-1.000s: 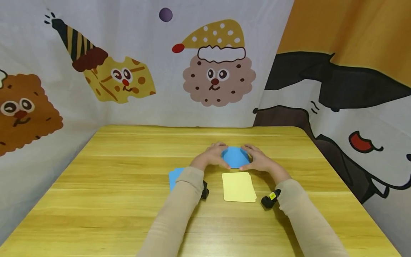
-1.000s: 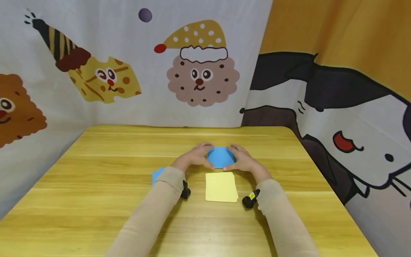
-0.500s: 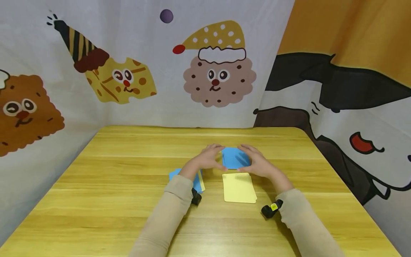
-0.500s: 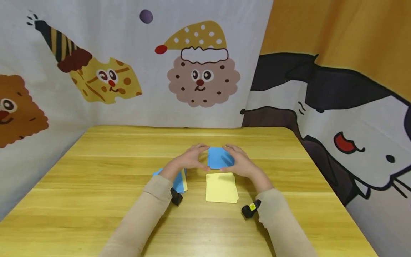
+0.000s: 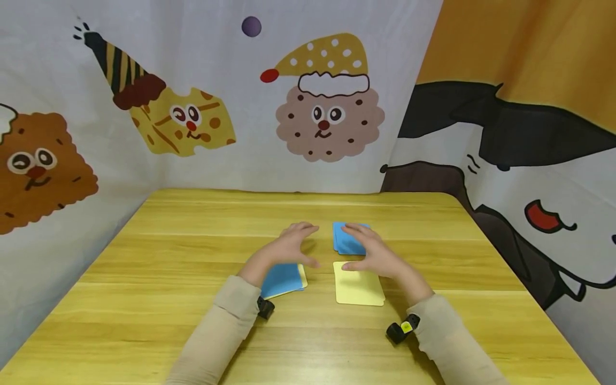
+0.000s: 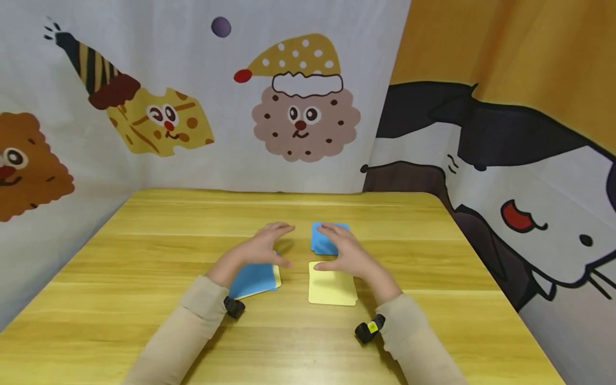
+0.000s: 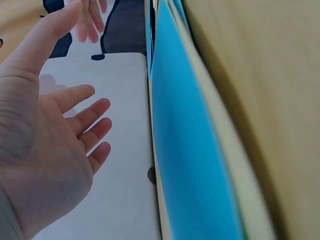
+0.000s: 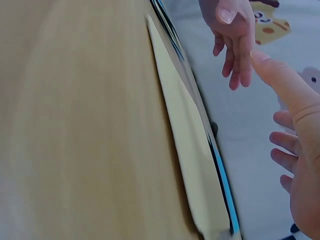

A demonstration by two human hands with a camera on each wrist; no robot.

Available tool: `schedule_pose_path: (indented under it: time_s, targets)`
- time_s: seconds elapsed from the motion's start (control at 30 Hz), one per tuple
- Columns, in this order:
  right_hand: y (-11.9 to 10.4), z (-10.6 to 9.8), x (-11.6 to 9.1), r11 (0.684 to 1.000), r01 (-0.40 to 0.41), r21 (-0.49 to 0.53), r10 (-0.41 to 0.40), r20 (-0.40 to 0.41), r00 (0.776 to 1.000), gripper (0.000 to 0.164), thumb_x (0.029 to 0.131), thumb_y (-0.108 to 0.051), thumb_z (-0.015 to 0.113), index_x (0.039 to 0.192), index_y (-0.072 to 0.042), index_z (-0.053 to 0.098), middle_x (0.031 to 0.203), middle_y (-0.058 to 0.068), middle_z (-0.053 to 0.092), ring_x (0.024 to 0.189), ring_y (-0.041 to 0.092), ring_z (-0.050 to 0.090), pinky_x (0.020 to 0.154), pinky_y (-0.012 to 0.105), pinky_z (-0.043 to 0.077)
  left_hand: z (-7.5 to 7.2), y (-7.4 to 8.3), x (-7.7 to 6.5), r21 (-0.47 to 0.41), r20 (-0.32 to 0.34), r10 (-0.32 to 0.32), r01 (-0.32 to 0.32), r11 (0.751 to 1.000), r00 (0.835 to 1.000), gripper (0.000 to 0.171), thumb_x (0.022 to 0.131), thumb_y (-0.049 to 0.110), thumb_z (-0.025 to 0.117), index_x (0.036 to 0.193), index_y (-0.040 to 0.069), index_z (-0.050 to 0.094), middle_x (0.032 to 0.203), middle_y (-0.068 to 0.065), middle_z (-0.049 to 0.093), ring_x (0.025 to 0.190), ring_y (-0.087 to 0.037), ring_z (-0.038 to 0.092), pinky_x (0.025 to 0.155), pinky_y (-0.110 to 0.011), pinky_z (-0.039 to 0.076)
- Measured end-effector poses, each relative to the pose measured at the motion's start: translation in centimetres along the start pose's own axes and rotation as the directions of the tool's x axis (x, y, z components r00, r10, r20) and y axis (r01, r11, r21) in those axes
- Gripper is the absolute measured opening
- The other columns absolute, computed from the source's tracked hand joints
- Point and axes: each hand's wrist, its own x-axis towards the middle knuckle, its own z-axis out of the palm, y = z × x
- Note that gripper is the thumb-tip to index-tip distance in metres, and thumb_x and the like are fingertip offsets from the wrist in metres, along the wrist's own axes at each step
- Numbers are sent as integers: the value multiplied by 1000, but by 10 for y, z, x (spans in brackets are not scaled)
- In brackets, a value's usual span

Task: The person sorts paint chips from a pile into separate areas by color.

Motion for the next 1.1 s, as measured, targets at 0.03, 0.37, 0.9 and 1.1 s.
schedule_pose_path:
  time_s: [0.03, 0.37, 0.9, 1.1]
  targets:
    - [-3, 1, 1, 1000, 9, 0, -9, 3, 1000, 93, 74, -40, 83, 148, -8, 36, 152, 13, 28, 138, 36, 22, 103, 63, 23, -1, -1, -4, 4, 1, 3, -3, 1000, 1000, 96, 74, 42, 81, 149, 7, 34, 150, -14, 30, 137, -33, 24, 106, -56, 20]
    - [-29, 20, 13, 993, 114, -13, -113, 18, 993, 91, 73, -37, 84, 147, -8, 39, 150, 13, 32, 137, 37, 25, 102, 64, 24, -10, -10, -44, -29, 27, 27, -26, 999, 999, 97, 72, 41, 83, 148, 4, 34, 148, -12, 33, 136, -33, 26, 103, -55, 30]
    - [-59, 52, 36, 983, 176, -60, -162, 191, 968, 96, 72, -50, 80, 148, -11, 36, 151, 12, 32, 137, 31, 27, 106, 55, 24, -12, -27, -94, -18, -96, 4, -5, 1000, 995, 98, 70, 45, 83, 147, 4, 37, 148, -17, 31, 134, -38, 27, 97, -62, 33]
    - [-64, 62, 43, 986, 144, -81, -117, 273, 955, 98, 72, -54, 79, 149, -14, 35, 153, 9, 30, 138, 29, 25, 106, 53, 27, -7, -37, -111, 36, -107, -9, 13, 999, 994, 100, 68, 47, 84, 145, 1, 39, 143, -17, 38, 128, -38, 35, 95, -60, 35]
